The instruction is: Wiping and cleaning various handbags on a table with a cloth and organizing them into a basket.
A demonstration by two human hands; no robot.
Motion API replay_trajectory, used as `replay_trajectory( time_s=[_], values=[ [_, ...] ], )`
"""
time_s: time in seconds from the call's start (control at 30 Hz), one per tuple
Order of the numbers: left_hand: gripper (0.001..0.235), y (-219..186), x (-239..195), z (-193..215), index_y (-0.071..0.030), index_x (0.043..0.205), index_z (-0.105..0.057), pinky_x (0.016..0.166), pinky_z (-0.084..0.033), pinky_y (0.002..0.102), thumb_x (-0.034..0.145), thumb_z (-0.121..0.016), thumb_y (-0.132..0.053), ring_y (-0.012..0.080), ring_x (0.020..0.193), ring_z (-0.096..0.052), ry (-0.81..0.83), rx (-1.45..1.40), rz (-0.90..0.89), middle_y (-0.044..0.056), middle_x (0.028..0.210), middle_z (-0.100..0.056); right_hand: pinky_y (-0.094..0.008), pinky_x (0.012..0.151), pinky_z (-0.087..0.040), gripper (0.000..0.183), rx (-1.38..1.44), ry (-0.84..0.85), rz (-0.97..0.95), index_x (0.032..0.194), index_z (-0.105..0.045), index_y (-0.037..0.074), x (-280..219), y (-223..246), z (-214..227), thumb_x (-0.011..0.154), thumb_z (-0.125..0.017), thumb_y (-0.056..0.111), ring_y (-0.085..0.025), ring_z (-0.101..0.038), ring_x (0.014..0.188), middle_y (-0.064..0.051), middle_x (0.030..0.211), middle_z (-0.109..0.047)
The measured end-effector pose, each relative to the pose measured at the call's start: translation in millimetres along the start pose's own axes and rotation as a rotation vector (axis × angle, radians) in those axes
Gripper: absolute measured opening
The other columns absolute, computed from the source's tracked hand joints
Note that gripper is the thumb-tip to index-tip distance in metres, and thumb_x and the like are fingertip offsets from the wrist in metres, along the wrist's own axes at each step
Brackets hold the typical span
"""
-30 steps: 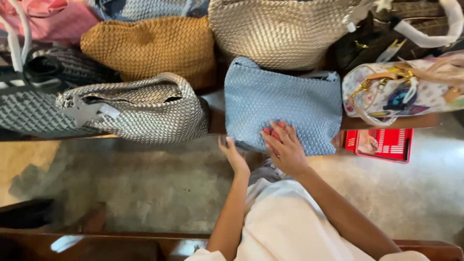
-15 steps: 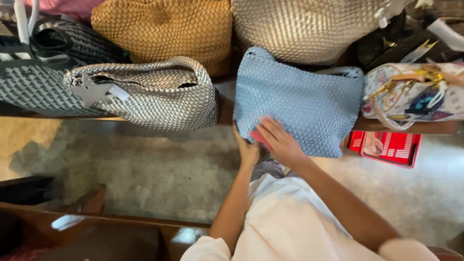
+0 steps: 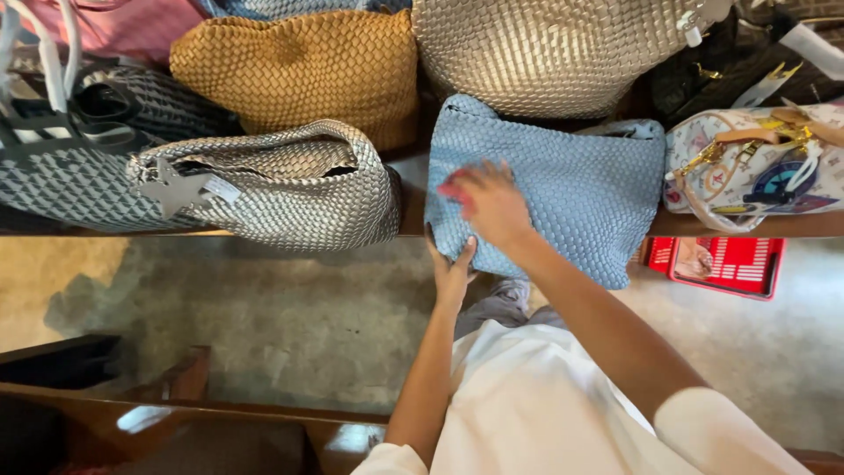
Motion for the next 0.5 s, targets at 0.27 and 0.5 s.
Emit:
replay_trajectory(
  time_s=[0.27, 0.5],
  values=[
    [0.106, -4.5, -6.6, 3.9, -0.044, 0.162, -0.001, 0.103, -0.04, 0.075, 0.091, -0.079, -0.033, 0.0645, 0.134, -0.039, 0.004, 0.07, 0.069, 0.032, 0.163, -0.013, -0.025, 0.067, -0.063, 0.048, 0.669, 0.247, -1.035, 0.132, -0.064, 0.007, -72.5, -149.8, 90.7, 0.087, -0.072, -0.008, -0.017, -0.074, 0.085, -0.008, 0.117, -0.074],
    [0.102, -16.3, -14.4, 2.2, -0.044, 0.162, -0.003, 0.097, -0.048, 0.071, 0.091, -0.077, -0.037, 0.0628, 0.129, -0.046, -0.01, 0.128, 0.044, 0.039, 0.157, -0.022, -0.048, 0.105, -0.047, 0.043, 0.23, 0.012, -0.57, 0.131, -0.069, 0.009, -132.4, -209.2, 47.5, 0.088, -0.067, 0.007, -0.038, -0.063, 0.117, -0.017, 0.117, -0.067]
  ],
)
Point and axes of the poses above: each hand's wrist, its own x-axis towards the middle knuckle, its own z-axis out of the back of the hand, y = z × x, the point moved 9 cm from there along x, towards the middle knuckle
